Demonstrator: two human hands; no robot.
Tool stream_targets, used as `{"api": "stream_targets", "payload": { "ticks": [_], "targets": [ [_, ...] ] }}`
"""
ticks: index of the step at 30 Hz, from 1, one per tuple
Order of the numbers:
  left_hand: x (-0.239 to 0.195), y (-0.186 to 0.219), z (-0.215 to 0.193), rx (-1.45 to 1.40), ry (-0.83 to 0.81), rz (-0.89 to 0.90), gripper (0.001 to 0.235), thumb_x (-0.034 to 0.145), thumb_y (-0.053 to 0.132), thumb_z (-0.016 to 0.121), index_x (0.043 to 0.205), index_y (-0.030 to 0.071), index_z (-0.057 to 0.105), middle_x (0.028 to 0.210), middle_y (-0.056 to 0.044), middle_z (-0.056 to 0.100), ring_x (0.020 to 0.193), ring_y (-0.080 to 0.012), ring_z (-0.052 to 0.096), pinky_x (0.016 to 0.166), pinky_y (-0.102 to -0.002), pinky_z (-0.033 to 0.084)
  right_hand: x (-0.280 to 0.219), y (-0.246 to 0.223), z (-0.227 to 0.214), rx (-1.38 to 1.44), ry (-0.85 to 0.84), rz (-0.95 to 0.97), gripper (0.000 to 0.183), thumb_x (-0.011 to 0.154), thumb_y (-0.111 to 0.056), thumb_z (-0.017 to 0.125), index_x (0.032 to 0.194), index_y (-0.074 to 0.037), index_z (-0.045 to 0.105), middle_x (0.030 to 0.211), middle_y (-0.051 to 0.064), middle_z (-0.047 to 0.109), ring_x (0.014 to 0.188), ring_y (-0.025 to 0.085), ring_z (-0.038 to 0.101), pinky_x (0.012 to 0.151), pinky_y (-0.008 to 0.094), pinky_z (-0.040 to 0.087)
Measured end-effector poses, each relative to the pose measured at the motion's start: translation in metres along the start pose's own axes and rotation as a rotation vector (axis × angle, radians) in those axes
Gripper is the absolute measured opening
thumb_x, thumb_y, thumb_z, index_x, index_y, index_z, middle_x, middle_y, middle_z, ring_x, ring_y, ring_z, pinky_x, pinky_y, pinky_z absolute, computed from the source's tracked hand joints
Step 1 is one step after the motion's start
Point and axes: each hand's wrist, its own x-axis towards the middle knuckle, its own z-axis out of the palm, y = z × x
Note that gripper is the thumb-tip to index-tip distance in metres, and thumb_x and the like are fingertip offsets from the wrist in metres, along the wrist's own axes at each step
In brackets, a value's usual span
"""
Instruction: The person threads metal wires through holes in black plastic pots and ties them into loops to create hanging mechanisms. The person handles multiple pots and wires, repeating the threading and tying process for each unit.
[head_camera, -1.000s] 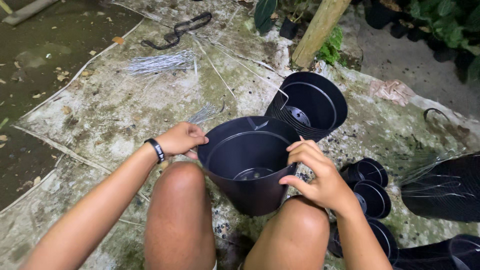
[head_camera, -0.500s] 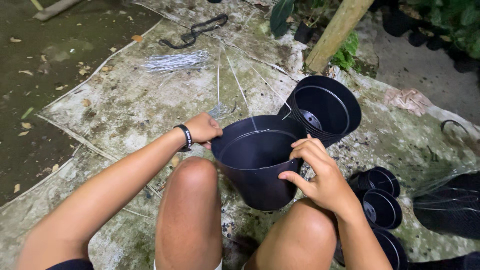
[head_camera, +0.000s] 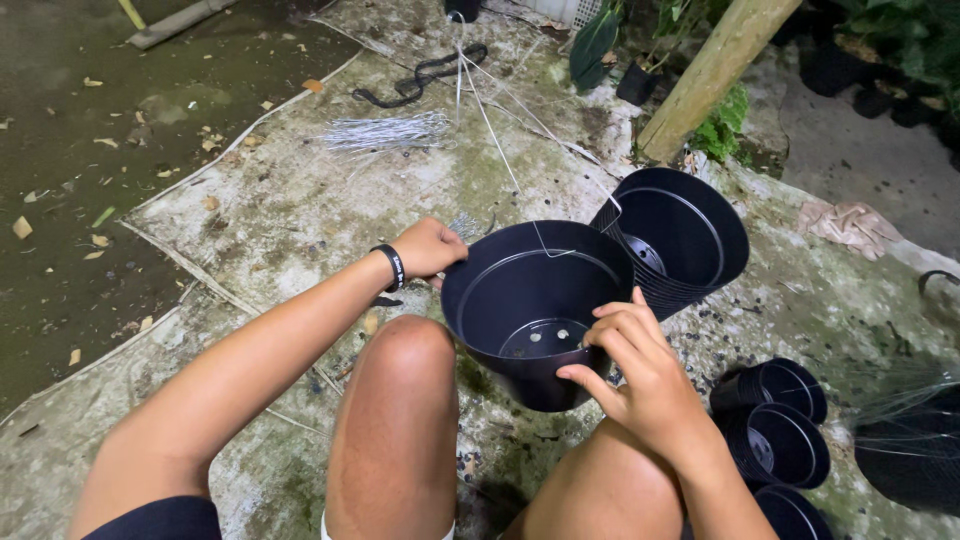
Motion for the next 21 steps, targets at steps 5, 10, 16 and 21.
{"api": "stream_targets", "payload": {
  "ticks": [5, 10, 16, 21],
  "targets": [
    [0.000, -0.002, -0.001, 0.050, 0.027, 0.053, 0.017, 0.086, 0.018, 0.070, 0.080, 0.002, 0.075, 0.072, -0.007, 0.072, 0.064, -0.0175, 0.071, 0.057, -0.032, 0.062, 0.000, -0.006, 0.001, -0.022, -0.005, 0.012, 0.034, 0.074, -0.022, 0.086, 0.092, 0.000, 0.066, 0.093, 0.010, 0.063, 0.112, 0.031, 0.062, 0.119, 0.062, 0.034],
    [0.007, -0.009, 0.006, 0.219, 0.175, 0.207, 0.018, 0.080, 0.019, 0.077, 0.072, 0.004, 0.073, 0.066, -0.007, 0.070, 0.061, -0.0142, 0.065, 0.061, -0.032, 0.055, 0.001, -0.007, 0.003, -0.044, -0.006, -0.003, 0.034, 0.074, -0.023, 0.086, 0.090, -0.001, 0.066, 0.092, 0.010, 0.063, 0.110, 0.031, 0.062, 0.117, 0.063, 0.035],
    [0.006, -0.010, 0.014, 0.303, 0.290, 0.240, 0.018, 0.077, 0.020, 0.079, 0.075, 0.003, 0.075, 0.066, -0.006, 0.070, 0.061, -0.0143, 0.066, 0.066, -0.033, 0.055, -0.004, -0.006, 0.009, -0.071, 0.000, -0.003, 0.034, 0.074, -0.025, 0.086, 0.089, -0.001, 0.066, 0.091, 0.010, 0.063, 0.111, 0.030, 0.062, 0.117, 0.063, 0.035],
    [-0.014, 0.007, 0.009, 0.153, 0.235, 0.441, 0.026, 0.085, 0.015, 0.073, 0.109, 0.004, 0.077, 0.075, -0.005, 0.074, 0.070, -0.0100, 0.068, 0.068, -0.028, 0.057, -0.010, 0.010, 0.002, -0.002, 0.068, 0.058, 0.035, 0.068, -0.017, 0.088, 0.086, -0.002, 0.063, 0.096, 0.013, 0.063, 0.110, 0.031, 0.063, 0.119, 0.063, 0.033]
  ]
}}
